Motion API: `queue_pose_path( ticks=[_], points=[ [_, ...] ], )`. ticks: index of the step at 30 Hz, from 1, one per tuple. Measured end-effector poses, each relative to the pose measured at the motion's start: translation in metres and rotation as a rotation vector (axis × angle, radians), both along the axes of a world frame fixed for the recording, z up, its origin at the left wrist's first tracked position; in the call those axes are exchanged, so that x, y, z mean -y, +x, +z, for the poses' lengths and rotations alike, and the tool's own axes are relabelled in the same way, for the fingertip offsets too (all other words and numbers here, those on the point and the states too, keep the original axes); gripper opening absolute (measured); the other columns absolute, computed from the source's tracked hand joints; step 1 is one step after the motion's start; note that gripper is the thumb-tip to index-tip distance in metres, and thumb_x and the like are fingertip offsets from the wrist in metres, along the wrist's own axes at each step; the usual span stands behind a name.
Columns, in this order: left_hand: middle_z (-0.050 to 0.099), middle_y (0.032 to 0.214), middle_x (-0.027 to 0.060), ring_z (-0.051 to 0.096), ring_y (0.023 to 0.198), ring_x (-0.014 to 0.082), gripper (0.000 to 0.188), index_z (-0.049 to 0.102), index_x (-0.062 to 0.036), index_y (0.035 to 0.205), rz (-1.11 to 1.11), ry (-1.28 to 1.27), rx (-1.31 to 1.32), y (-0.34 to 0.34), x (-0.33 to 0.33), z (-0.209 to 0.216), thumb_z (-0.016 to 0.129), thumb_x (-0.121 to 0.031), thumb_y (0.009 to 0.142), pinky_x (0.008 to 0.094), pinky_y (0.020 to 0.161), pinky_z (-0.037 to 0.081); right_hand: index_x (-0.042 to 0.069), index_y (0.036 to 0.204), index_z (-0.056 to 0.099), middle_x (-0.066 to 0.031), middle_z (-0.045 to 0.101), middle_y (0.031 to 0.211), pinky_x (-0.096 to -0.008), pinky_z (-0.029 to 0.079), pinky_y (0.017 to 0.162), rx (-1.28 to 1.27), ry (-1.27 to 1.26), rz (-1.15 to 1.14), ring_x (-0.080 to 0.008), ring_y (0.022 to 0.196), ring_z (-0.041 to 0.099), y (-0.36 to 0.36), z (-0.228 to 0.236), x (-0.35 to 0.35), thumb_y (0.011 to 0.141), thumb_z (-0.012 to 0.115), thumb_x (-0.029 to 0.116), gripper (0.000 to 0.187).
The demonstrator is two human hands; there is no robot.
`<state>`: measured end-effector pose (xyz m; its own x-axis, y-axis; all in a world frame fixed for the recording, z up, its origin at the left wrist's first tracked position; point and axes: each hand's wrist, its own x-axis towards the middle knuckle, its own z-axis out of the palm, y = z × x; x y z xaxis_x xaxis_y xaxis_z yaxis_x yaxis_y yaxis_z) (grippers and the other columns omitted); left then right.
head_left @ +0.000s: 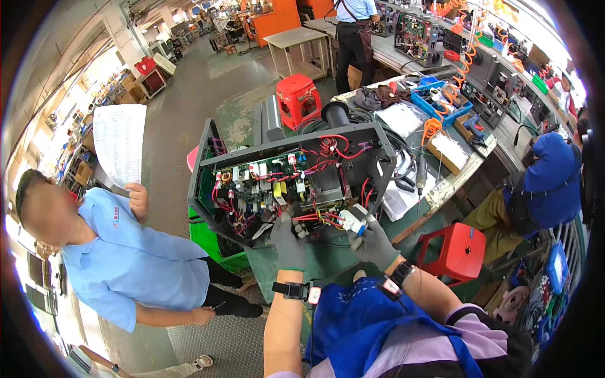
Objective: Assembling and wiring components within an electrical inverter or power control unit.
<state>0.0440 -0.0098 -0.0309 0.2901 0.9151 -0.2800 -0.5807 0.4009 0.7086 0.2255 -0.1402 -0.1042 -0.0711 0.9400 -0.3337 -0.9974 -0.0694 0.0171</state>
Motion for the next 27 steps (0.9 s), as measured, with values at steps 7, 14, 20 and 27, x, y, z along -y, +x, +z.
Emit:
queue_pose_path(
  ticks=[7,14,20,27],
  points=[
    [0.050,0.070,-0.0017,0.046,0.055,0.0078,0.021,0.060,-0.0053,0.095,0.016,0.086,-0.122,-0.016,-0.004,-0.020,0.062,-0.026,0.093,0.0213,0.043,0.036,0.015,0.113,0.062,-0.0035,0.062,0.090,-0.0239,0.048,0.060,0.131,0.029,0.035,-0.0159,0.074,0.058,-0.044,0.063,0.020,0.079,0.064,0.045,0.045],
    [0.050,0.057,0.0015,0.042,0.041,0.0118,0.038,0.055,-0.0108,0.075,-0.213,-0.039,-0.362,0.057,-0.007,-0.090,0.056,-0.043,0.094,0.0252,0.036,0.029,0.008,0.098,0.061,-0.0051,0.062,0.086,-0.0260,0.044,0.057,0.379,0.210,-0.169,-0.0151,0.065,0.052,-0.060,0.154,-0.008,0.080,0.065,0.040,0.037],
    [0.049,0.055,-0.0025,0.039,0.039,0.0069,0.037,0.056,-0.0116,0.069,-0.238,-0.166,-0.316,0.038,0.029,-0.037,0.059,-0.040,0.093,0.0226,0.035,0.029,0.000,0.097,0.056,-0.0055,0.053,0.089,-0.0247,0.049,0.059,0.049,0.088,-0.321,-0.0130,0.069,0.053,-0.038,0.179,-0.036,0.083,0.065,0.051,0.053],
    [0.064,0.118,0.0096,0.060,0.107,0.0189,0.037,0.059,-0.0043,0.124,-0.145,0.734,-0.388,0.039,0.076,0.002,0.063,-0.017,0.089,0.0287,0.092,0.046,0.003,0.097,0.053,-0.0020,0.051,0.086,-0.0236,0.047,0.060,-0.352,0.169,-0.231,-0.0111,0.070,0.052,-0.063,0.195,-0.020,0.083,0.066,0.047,0.048]
  ],
)
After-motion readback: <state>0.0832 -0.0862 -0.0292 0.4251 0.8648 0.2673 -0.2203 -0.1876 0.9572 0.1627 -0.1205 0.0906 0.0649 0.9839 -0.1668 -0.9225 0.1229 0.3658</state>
